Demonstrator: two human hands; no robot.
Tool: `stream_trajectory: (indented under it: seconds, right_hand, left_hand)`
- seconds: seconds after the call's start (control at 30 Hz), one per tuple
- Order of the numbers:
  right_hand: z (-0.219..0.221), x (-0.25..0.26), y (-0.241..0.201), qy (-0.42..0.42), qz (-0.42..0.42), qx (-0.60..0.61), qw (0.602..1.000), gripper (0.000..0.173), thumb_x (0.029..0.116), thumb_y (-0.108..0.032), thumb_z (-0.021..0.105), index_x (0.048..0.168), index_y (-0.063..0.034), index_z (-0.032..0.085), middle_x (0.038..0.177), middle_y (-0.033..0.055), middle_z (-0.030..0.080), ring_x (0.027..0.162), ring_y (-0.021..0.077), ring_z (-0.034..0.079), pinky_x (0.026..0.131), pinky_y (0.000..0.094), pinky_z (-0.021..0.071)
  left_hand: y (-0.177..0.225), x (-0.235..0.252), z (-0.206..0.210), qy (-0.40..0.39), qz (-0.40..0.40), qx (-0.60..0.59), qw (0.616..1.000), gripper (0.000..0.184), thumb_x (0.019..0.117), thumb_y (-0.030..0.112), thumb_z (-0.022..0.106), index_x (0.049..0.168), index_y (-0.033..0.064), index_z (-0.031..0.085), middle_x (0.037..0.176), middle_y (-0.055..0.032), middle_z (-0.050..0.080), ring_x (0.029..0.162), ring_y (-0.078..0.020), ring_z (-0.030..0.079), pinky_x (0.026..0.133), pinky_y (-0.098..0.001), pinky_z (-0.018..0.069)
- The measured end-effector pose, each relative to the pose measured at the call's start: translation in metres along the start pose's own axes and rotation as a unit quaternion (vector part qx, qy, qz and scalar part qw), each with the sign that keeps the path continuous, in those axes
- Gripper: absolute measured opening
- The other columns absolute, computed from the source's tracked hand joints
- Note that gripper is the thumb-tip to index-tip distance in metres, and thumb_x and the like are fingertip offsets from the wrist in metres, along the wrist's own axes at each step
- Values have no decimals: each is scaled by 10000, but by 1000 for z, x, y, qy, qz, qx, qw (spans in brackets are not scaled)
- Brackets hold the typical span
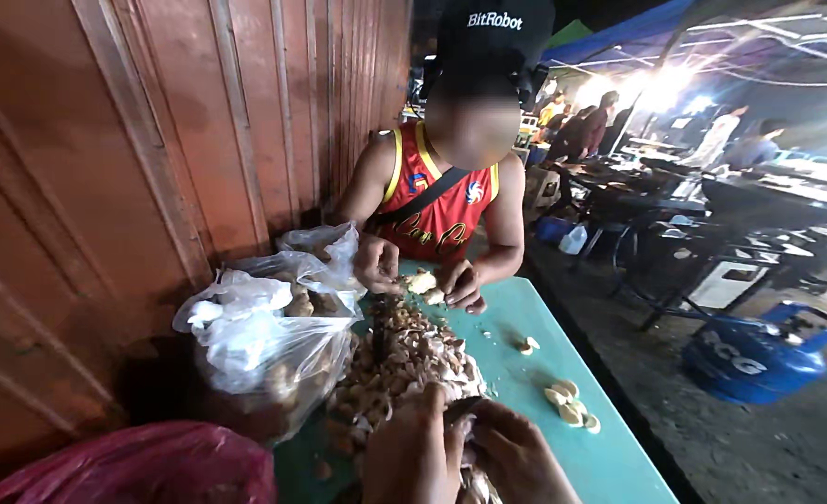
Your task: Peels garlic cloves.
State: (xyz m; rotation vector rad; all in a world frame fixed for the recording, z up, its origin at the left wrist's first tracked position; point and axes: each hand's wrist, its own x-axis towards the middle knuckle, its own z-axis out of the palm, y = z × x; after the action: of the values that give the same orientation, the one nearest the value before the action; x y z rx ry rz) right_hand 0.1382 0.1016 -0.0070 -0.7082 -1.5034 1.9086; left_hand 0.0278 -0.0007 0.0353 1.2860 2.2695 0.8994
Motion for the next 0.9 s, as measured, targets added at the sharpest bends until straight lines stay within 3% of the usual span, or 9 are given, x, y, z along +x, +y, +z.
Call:
stream_trajectory:
  seconds: [0.17, 0.3, 0.4, 0.53, 0.63, 0.73, 0.83, 0.9]
  right_hand:
    - [5, -1, -2, 16, -3, -47, 999, 215, 930, 123, 510, 1022, 11, 669, 821, -12, 716, 709, 68, 694, 680, 260, 615]
    - [6, 0, -1, 16, 9, -20, 1000, 209, 939, 124, 504, 1057, 14, 637, 856, 14, 722, 737, 96, 710, 704, 292, 627]
    - [6, 0, -2, 23, 13, -24, 999, 207, 921, 127, 511, 1001, -8, 646, 817, -14, 710, 713, 77, 697, 683, 271, 616]
    - [6, 0, -2, 25, 23, -17, 999, 235, 936, 129, 478, 1075, 41, 645, 851, 11, 710, 723, 100, 708, 700, 288, 627]
    - [5, 1, -4, 40, 42, 8, 998, 246, 963, 115, 445, 1108, 55, 634, 923, 54, 720, 757, 129, 720, 721, 304, 631]
    - [3, 0, -6, 69, 55, 31, 996, 233, 966, 115, 452, 1099, 54, 633, 908, 68, 726, 772, 155, 734, 726, 319, 637]
    - [0, 2, -7, 64, 35, 22, 997, 222, 959, 123, 469, 1093, 51, 631, 907, 55, 727, 787, 147, 737, 749, 319, 638]
    - [2, 3, -7, 51, 30, 16, 998, 208, 955, 116, 493, 1073, 38, 645, 893, 39, 728, 778, 128, 729, 749, 312, 634]
  left_hand:
    - [2, 1, 0, 3, -4, 17, 1000, 314, 1024, 238, 583, 1229, 14, 662, 1019, -212, 723, 940, -404, 716, 792, -574, 558]
    - [1, 0, 0, 10, 11, 19, 1000, 278, 1021, 189, 560, 1175, -7, 683, 1017, -219, 721, 929, -401, 720, 775, -574, 563]
    - [1, 1, -2, -6, 2, 14, 1000, 281, 1019, 180, 544, 1181, -18, 662, 1039, -225, 715, 949, -405, 712, 794, -571, 555]
    - [-6, 3, -2, 46, -1, -20, 999, 281, 1001, 166, 561, 1159, -44, 662, 1005, -229, 707, 932, -397, 707, 798, -554, 561]
    - [-6, 6, -8, 49, -41, 5, 998, 294, 1008, 177, 565, 1210, -19, 648, 1015, -215, 714, 952, -395, 709, 807, -558, 559]
    - [-6, 9, -10, 8, -84, 27, 996, 361, 983, 135, 584, 1329, 31, 595, 1118, -201, 713, 1047, -395, 696, 870, -567, 547]
    - [-4, 6, -9, 21, -32, -16, 999, 366, 994, 146, 575, 1331, 15, 639, 1183, -211, 705, 1064, -386, 698, 900, -569, 548]
    - [-7, 7, -6, 3, -13, -24, 1000, 358, 1026, 240, 573, 1283, 8, 667, 1116, -223, 718, 1033, -404, 701, 882, -594, 544]
